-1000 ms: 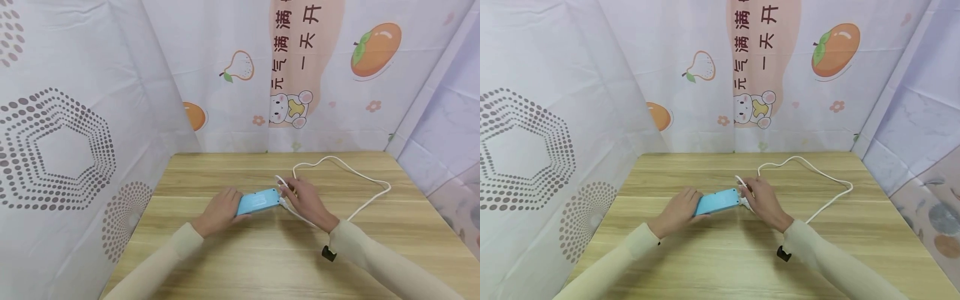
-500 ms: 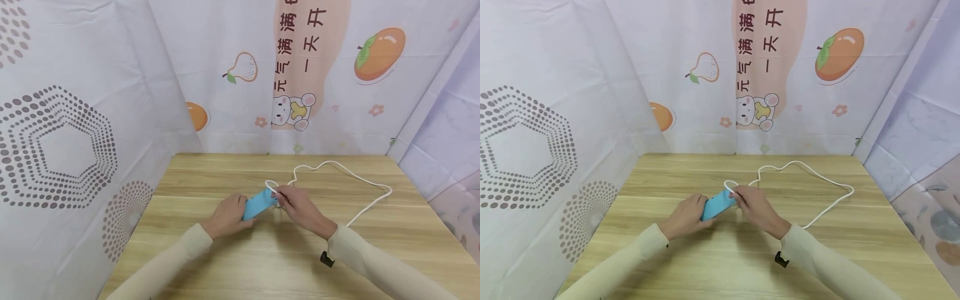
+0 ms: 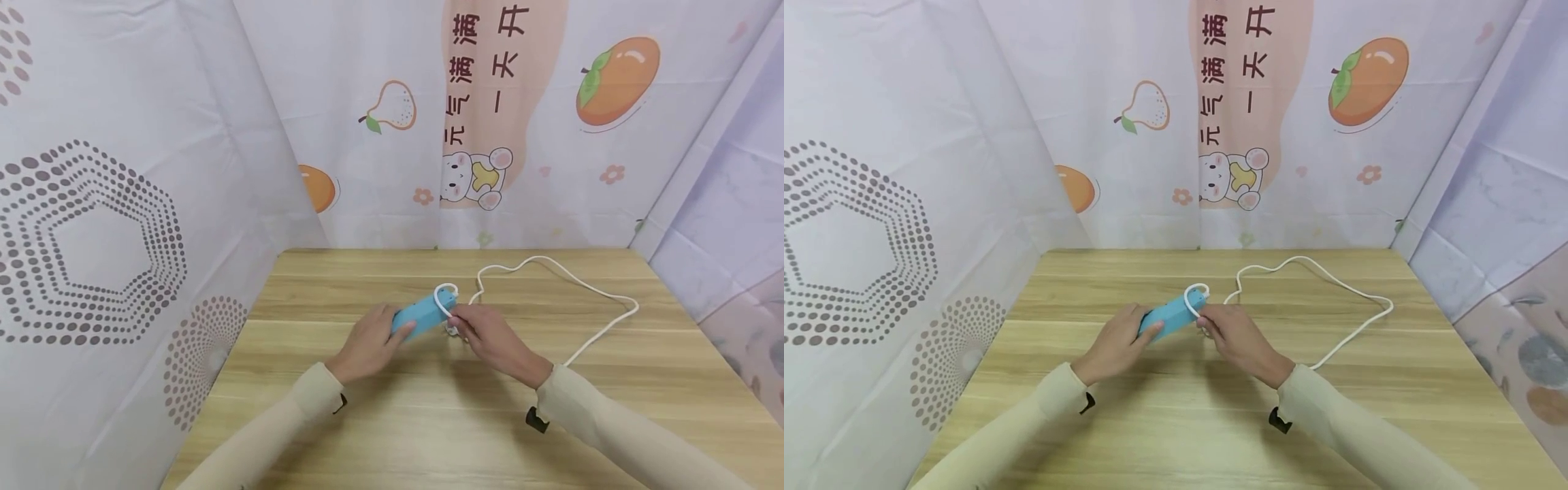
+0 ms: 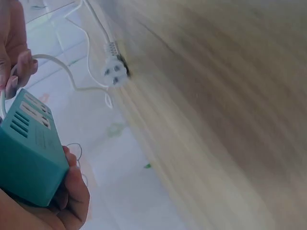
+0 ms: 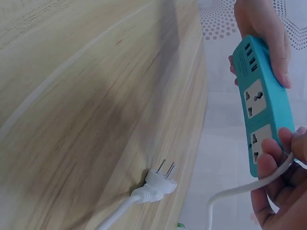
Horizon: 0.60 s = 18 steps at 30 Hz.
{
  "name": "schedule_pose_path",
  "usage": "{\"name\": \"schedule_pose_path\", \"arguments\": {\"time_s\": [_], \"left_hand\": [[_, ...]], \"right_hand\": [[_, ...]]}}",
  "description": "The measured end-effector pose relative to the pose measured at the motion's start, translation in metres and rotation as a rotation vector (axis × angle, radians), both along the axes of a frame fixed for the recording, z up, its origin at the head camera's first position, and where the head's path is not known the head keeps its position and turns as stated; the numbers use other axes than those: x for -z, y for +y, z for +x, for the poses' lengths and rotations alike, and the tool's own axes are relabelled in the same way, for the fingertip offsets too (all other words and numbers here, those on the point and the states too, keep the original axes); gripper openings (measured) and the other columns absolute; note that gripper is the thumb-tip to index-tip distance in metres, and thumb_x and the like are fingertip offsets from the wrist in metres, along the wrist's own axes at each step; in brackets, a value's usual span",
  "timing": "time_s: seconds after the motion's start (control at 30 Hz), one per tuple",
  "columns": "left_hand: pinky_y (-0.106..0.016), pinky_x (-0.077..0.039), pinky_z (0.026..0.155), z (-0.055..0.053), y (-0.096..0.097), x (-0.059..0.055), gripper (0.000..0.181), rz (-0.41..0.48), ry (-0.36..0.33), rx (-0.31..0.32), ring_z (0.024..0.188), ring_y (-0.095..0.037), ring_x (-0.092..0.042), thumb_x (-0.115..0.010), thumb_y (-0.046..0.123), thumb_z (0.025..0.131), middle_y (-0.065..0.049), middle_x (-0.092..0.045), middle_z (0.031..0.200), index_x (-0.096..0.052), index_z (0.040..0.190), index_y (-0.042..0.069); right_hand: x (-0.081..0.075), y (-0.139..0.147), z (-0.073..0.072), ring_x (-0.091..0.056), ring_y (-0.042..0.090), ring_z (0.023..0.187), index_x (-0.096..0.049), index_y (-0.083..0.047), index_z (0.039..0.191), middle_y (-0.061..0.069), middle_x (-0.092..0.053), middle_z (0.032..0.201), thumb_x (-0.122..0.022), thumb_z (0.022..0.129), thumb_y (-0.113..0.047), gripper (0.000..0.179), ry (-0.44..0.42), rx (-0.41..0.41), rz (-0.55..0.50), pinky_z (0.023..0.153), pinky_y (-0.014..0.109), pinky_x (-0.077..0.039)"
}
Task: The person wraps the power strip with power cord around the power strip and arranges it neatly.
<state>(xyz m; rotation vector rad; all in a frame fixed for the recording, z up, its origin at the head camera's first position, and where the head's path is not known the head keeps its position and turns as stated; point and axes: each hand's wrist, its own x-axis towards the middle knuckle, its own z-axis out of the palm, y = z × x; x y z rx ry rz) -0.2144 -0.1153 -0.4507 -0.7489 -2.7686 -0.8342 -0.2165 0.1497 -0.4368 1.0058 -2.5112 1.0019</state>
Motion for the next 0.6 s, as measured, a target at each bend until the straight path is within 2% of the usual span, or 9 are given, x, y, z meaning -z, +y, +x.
{"name": "schedule_pose_path", "arguments": {"time_s": [0.3,0.43,0.6], "left_hand": [[-0.042,-0.050,0.086,0.001,-0.002,-0.005,0.061,0.211,-0.254,0.021,0.096,-0.020,-0.057,-0.040,0.053,0.109,-0.008,-0.062,0.116,-0.058,0.134,0.001],[-0.044,-0.049,0.088,0.000,-0.006,-0.007,0.063,0.328,-0.376,0.056,0.099,-0.021,-0.058,-0.039,0.055,0.109,-0.008,-0.062,0.117,-0.058,0.137,0.003],[-0.044,-0.052,0.083,-0.003,-0.010,-0.009,0.067,0.505,-0.576,0.072,0.094,-0.024,-0.059,-0.041,0.061,0.106,-0.010,-0.064,0.109,-0.059,0.139,0.004]], "right_hand": [[0.003,0.008,0.002,-0.049,0.006,0.067,-0.065,-0.017,0.090,-0.017,-0.054,0.074,-0.066,0.099,-0.007,0.014,-0.016,-0.017,-0.042,0.063,0.028,-0.044],[0.007,0.013,0.003,-0.053,0.006,0.071,-0.067,-0.017,0.086,-0.014,-0.061,0.077,-0.068,0.096,-0.007,0.014,0.022,-0.033,-0.028,0.069,0.031,-0.044],[0.015,0.024,0.000,-0.060,0.007,0.086,-0.066,-0.018,0.086,-0.010,-0.070,0.091,-0.069,0.094,-0.006,0.014,0.096,-0.046,0.005,0.080,0.038,-0.042]]}}
